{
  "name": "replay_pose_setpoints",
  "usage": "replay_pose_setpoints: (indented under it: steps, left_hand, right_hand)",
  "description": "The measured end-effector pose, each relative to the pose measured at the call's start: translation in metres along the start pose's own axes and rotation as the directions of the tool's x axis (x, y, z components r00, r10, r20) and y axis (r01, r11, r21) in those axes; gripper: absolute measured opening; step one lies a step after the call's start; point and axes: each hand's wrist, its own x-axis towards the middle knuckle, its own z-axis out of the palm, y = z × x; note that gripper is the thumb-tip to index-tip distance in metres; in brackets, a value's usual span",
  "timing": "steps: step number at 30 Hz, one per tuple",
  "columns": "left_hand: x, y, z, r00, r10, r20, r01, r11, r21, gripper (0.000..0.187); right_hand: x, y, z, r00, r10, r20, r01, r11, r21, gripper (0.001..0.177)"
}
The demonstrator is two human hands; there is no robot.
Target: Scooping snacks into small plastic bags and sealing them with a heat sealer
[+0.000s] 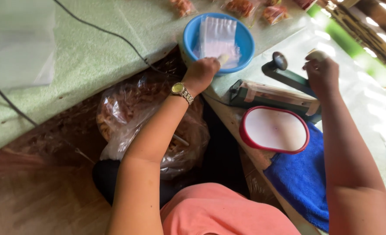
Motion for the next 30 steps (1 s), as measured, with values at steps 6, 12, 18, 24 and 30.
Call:
replay_pose_setpoints:
  steps: [6,12,18,24,30]
  left_hand:
    - [-0.040,0.005,-0.106,0.872,-0.448,-0.198,0.362,0.861,-0.358,0.038]
    - [-0.128,0.002,-0.167,0.691,-0.677,-0.253,0.502,0.702,-0.506,0.022]
    - [-0.212,0.016,-0.197,0.588,-0.782,-0.208,0.682,0.617,-0.393,0.018]
    - [-0.261,0.038,-0.206,0.285,-0.955,0.089,0.828,0.198,-0.525,0.027]
    - [-0.282,0.039,-0.204,0.077,-0.973,0.219,0.889,-0.032,-0.457,0.023]
  right_hand:
    - [-0.067,-0.118,0.026,0.695,-0.628,-0.350,0.572,0.778,-0.260,0.019]
    - [-0.154,-0.190,0.159,0.698,-0.691,0.186,0.686,0.721,0.103,0.025]
    - [-0.170,-0.083,0.353,0.632,-0.293,0.717,0.495,0.865,-0.083,0.021]
    - [-0.177,-0.047,0.416,0.757,-0.326,0.566,0.533,0.809,-0.247,0.020]
    - [-0.138,-0.073,0.356,0.712,-0.486,0.507,0.702,0.487,-0.519,0.012]
